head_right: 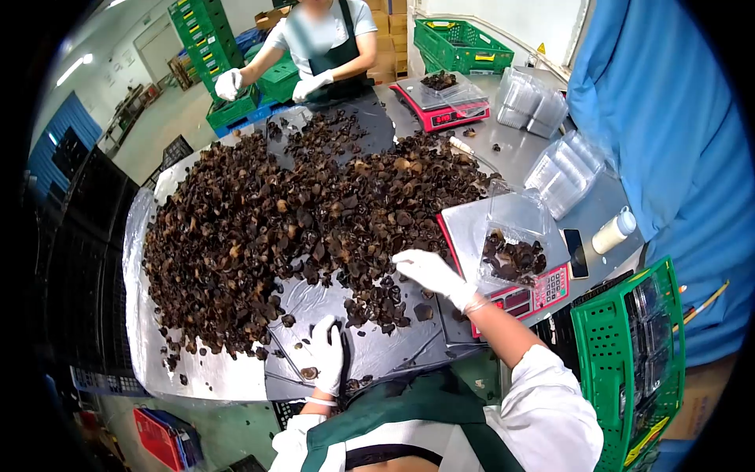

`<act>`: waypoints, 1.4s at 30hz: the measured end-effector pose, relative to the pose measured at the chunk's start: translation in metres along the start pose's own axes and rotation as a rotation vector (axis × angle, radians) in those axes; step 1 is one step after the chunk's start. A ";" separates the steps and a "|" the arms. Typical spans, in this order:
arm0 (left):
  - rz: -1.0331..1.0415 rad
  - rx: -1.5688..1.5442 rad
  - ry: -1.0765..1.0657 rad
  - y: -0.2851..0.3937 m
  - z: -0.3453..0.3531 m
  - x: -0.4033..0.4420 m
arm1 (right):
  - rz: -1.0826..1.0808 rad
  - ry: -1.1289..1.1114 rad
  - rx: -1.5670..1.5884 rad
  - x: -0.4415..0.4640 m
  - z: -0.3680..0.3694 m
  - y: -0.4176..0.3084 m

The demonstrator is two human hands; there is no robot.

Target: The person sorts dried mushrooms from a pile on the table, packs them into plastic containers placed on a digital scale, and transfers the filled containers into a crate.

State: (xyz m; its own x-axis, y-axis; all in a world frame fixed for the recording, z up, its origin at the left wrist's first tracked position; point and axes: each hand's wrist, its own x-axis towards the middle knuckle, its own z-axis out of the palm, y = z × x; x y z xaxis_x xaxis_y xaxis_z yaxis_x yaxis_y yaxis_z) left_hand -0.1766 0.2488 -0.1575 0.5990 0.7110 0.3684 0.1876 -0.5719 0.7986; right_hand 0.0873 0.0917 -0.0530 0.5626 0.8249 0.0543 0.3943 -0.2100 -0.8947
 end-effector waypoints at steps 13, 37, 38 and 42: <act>0.318 0.169 -0.404 0.037 -0.015 -0.007 | -0.333 -0.135 -0.563 -0.102 0.050 0.012; -0.477 -0.553 -0.272 0.029 0.004 -0.005 | -0.288 -0.273 -0.692 -0.078 0.076 0.018; -0.587 -0.664 -0.311 0.031 -0.002 -0.006 | -0.330 -0.240 -0.623 -0.075 0.076 0.027; -0.683 -0.786 -0.306 0.054 -0.017 -0.007 | -0.145 -0.069 -0.114 -0.069 0.071 0.043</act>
State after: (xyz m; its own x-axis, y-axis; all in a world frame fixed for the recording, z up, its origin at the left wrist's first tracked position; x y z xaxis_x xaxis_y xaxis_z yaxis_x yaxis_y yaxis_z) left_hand -0.1841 0.2204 -0.1085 0.7462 0.5856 -0.3167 0.0689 0.4052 0.9116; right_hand 0.0137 0.0628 -0.1270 0.4446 0.8839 0.1451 0.5498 -0.1414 -0.8232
